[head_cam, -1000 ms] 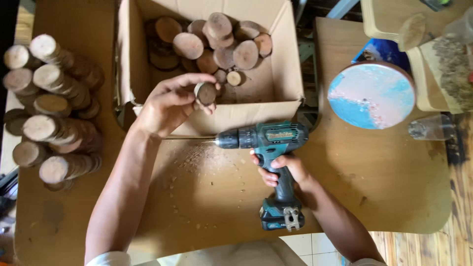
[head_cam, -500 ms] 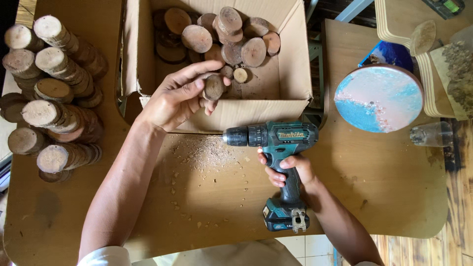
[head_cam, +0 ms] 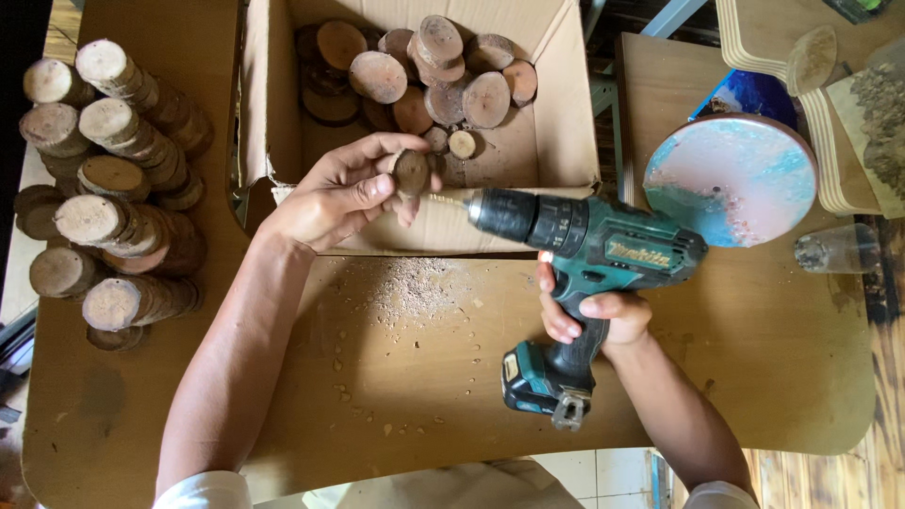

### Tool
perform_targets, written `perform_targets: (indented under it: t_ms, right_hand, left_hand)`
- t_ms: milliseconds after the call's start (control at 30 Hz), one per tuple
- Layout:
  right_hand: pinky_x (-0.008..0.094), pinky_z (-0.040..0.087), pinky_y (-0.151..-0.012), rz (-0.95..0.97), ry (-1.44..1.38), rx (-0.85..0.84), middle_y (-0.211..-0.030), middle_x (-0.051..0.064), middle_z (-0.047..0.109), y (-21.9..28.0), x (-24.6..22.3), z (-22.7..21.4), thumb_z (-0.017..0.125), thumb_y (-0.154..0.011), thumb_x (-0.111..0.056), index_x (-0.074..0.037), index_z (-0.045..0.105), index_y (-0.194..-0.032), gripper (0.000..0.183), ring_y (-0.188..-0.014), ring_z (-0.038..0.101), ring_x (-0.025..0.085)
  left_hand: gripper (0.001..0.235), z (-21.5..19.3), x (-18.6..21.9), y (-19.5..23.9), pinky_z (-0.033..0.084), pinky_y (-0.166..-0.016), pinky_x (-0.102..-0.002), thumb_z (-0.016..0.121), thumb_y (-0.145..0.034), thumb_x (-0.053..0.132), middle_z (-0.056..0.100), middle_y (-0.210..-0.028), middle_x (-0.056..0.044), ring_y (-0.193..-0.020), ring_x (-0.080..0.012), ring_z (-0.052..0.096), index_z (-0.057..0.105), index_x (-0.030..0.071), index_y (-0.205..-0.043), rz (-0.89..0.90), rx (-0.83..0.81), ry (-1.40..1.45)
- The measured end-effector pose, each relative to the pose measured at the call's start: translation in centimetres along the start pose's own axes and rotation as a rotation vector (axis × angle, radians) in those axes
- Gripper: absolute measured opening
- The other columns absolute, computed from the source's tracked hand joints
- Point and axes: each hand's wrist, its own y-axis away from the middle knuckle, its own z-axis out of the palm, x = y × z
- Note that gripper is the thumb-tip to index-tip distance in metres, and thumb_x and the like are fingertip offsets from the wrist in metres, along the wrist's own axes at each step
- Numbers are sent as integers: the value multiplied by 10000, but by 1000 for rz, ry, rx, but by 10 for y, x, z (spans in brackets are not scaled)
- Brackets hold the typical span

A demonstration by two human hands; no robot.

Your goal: The person drills holes through small circular wood disks using a power drill.

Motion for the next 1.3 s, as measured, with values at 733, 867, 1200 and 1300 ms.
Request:
perform_targets:
  t_ms: [733,867,1200,1300]
  right_hand:
    - [283,461,-520,-112,171,-104,-498,117,468,-7,9,-3,550,-720,-113,119,397,-968,373,-471,515,207]
    - [288,472,-525,-125,195,-127,-501,121,460,-10,3,2,554,-729,-123,120,386,-969,381,-472,518,208]
    - [277,469,-532,-120,254,-137,-504,105,474,-11,-4,11,539,-739,-141,104,395,-965,363,-476,527,192]
    - [277,474,-535,-122,253,-137,-509,103,472,-14,-7,15,544,-740,-149,95,393,-972,369,-480,530,185]
  left_hand:
    - [443,7,5,0,574,-740,-396,509,-821,-39,519,-1152,-277,-833,-314,632,406,-118,-1245,47,-43,-25]
    - [457,12,6,-2,570,-734,-380,521,-823,-21,528,-1137,-259,-831,-296,628,401,-110,-1255,60,-55,-24]
    - [420,11,3,-2,566,-758,-408,545,-822,4,550,-1093,-272,-856,-328,635,443,-114,-1211,70,-95,-36]
    - [412,14,5,-2,564,-769,-414,550,-815,9,560,-1065,-273,-861,-337,640,455,-115,-1196,75,-86,-43]
